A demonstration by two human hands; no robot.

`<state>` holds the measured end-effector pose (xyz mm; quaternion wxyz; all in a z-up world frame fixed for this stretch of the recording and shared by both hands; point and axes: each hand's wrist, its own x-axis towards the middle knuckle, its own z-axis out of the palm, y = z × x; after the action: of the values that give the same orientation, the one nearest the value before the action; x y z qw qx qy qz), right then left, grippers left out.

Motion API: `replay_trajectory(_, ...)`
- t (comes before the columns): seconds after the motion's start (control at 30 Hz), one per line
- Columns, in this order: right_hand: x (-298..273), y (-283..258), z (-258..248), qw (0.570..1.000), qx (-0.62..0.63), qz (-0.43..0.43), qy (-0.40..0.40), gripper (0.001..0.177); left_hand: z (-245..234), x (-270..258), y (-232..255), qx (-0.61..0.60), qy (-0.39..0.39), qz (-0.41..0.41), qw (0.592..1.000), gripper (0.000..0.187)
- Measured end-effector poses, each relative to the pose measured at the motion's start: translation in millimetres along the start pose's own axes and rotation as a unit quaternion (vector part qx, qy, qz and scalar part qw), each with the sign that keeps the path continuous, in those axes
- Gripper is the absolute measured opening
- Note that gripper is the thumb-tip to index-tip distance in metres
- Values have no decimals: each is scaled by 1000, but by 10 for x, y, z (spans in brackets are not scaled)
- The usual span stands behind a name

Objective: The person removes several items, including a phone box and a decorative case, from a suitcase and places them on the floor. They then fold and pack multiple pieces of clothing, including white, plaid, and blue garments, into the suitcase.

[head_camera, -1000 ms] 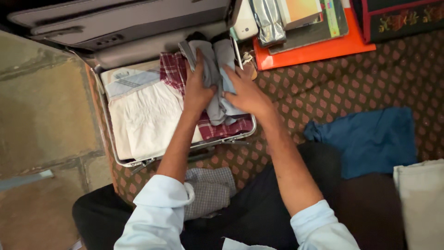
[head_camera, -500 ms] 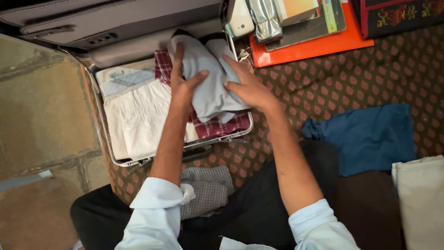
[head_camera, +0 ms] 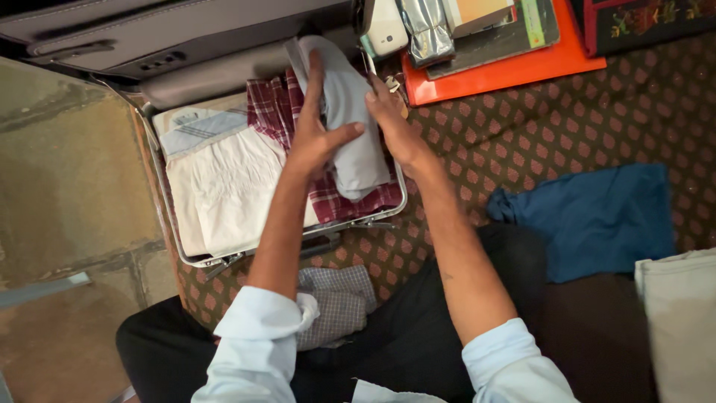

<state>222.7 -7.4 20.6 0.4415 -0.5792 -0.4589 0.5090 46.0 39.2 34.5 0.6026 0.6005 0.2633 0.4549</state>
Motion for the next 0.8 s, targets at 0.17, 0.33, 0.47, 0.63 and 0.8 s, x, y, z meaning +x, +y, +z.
replay_trajectory(0.17, 3, 57, 211, 984, -129, -117, 45, 85, 45, -60, -271, -167, 79, -113, 976, 108)
replay_trajectory(0.33, -89, 173, 523, 934, -297, -167, 106, 62, 17, -30, -826, -6, 94, -54, 994, 93)
replay_trajectory(0.47, -188, 104, 552, 922, -314, -184, 130, 62, -40, -88, -767, 28, 85, -64, 994, 94)
replay_trajectory(0.63, -141, 28, 409, 964, -184, -142, 127, 73, 36, -135, -432, -95, 119, -131, 980, 100)
replay_trajectory(0.8, -130, 21, 393, 954, -207, -169, 137, 70, 218, -35, -546, -167, 161, -137, 963, 101)
